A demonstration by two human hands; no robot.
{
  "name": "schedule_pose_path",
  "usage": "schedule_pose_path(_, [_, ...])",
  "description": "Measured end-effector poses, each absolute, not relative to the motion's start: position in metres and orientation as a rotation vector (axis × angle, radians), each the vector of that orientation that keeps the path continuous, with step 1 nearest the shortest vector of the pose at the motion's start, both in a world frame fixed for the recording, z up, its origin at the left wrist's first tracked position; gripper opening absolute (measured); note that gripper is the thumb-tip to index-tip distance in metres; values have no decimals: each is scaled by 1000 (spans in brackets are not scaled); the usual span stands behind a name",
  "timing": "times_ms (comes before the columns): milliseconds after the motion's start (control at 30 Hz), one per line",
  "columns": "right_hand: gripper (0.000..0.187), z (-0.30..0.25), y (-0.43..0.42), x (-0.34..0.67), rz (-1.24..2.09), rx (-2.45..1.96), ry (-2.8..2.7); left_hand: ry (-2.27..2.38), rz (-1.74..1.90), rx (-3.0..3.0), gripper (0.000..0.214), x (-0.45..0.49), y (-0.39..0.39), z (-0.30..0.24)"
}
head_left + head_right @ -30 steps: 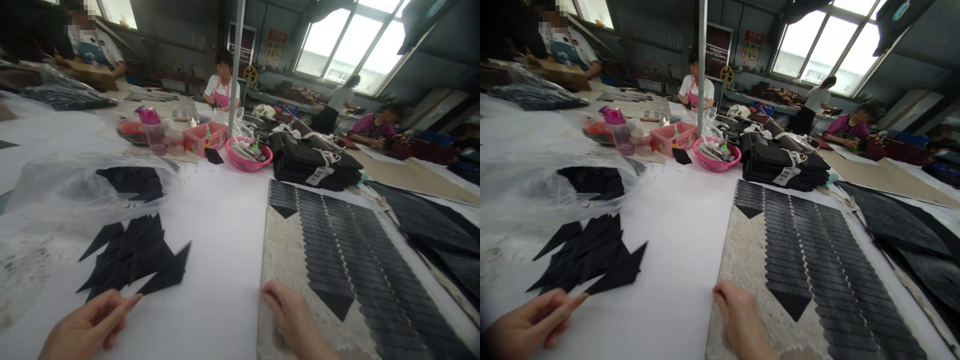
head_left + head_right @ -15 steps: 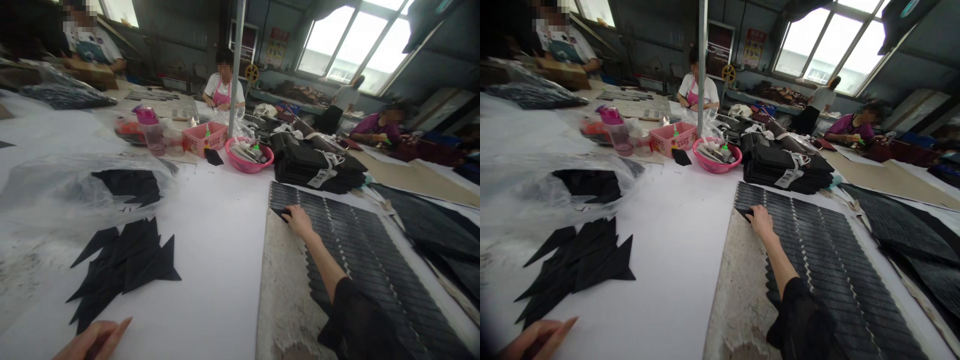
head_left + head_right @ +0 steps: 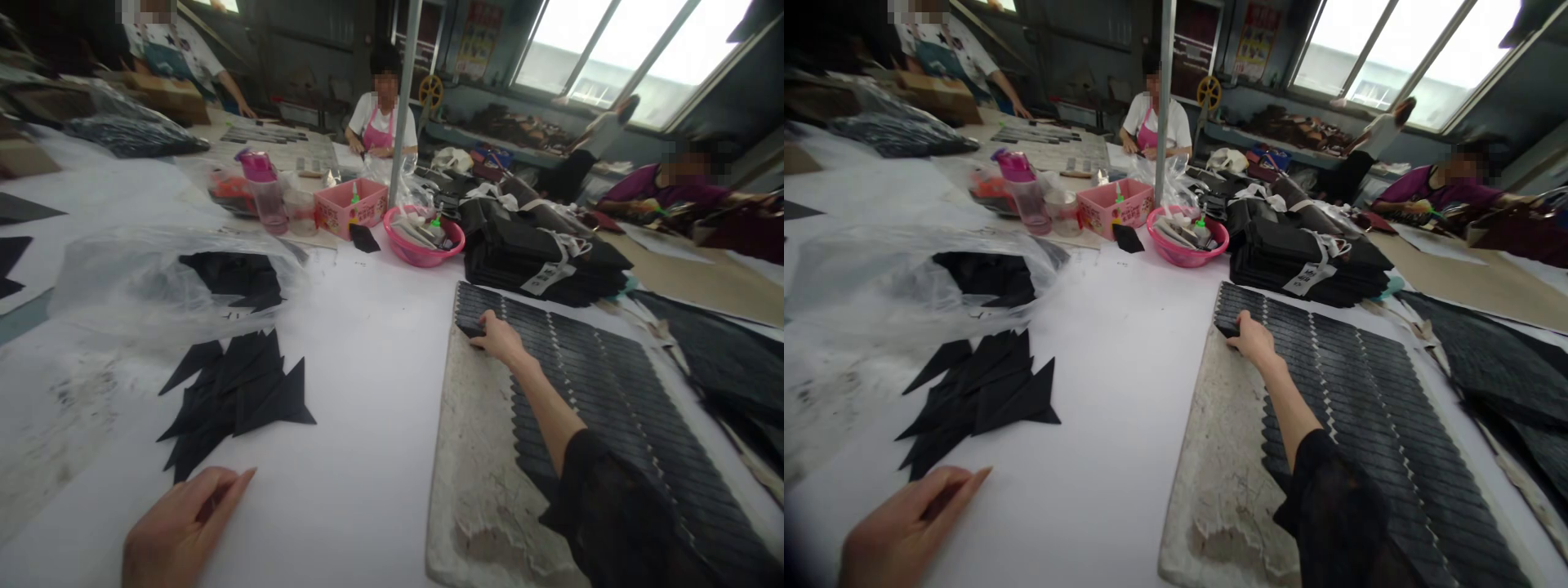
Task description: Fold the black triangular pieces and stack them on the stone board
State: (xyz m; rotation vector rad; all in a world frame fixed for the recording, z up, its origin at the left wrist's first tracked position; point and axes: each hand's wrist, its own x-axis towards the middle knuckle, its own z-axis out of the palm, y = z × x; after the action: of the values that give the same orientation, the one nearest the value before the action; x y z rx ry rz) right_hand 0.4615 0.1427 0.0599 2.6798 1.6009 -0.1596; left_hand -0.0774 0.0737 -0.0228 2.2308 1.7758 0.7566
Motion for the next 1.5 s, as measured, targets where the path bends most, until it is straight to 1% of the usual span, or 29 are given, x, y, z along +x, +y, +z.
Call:
schedule_pose_path(67, [35,59,142,455,-177,2743,1593,1766,694,2259,42,-75,74,-17])
schedule_pose_path(167, [19,64,143,446,-190,2814,1623,1713,717,2293,43,-72,75,-10])
schedule_pose_path(233, [13,75,143,437,-185,2851,1674,1689,725,2311,42,-71,75,-9])
schedule_pose_path(333, [14,100,128,413,-208,2892,1786,1678,743,2320,41,-70,74,-8])
schedule_pose_path(400, [22,115,103,383,-390,2907,1914,1671,762,2329,39,-71,75,-7])
schedule_pose_path(433, [25,118,86,363,-788,2929,2070,1660,772,2336,38,-71,75,-7])
schedule_pose_path(467, [28,119,66,341,-1256,2875,2135,1641,783,2345,37,-71,76,-6])
schedule_pose_path(500, [29,115,44,317,-1675,2731,2085,1610,796,2353,34,-70,76,-5])
schedule_pose_path(533, [28,108,21,292,-1983,2595,1960,1569,811,2361,31,-69,75,-3])
schedule_pose_path(567, [27,97,-3,268,-2179,2480,1815,1519,827,2369,28,-68,74,-1])
schedule_pose_path(600, [24,84,-27,246,-2256,2411,1719,1459,838,2373,24,-65,71,1])
schedule_pose_path(633, [19,69,-48,227,-2210,2437,1675,1389,842,2377,21,-62,66,2])
schedule_pose_path(667, [15,54,-68,212,-2061,2517,1699,1307,840,2379,18,-58,60,4])
schedule_pose_path(733, [11,30,-97,194,-1660,2650,1824,1103,808,2383,11,-46,44,7])
schedule_pose_path(800, [13,15,-113,187,-1299,2733,2010,899,751,2403,7,-32,27,9])
schedule_pose_path(900, [16,12,-118,187,-914,2734,2222,705,650,2484,9,-12,8,8])
schedule_pose_path(1033, [20,17,-114,182,-581,2715,2320,639,624,2629,17,3,3,7])
schedule_pose_path(1133, [25,18,-112,177,-426,2719,2340,661,617,2664,21,6,6,7])
schedule_pose_path(1200, [25,16,-110,175,-385,2746,2326,665,611,2663,22,6,7,8])
schedule_pose_path(1333, [20,12,-107,172,-434,2779,2326,682,588,2642,22,6,6,4])
schedule_pose_path(1467, [25,6,-110,174,-444,2741,2413,707,593,2639,13,5,3,-2])
schedule_pose_path(1500, [27,4,-111,174,-428,2736,2441,694,597,2657,15,5,3,-2])
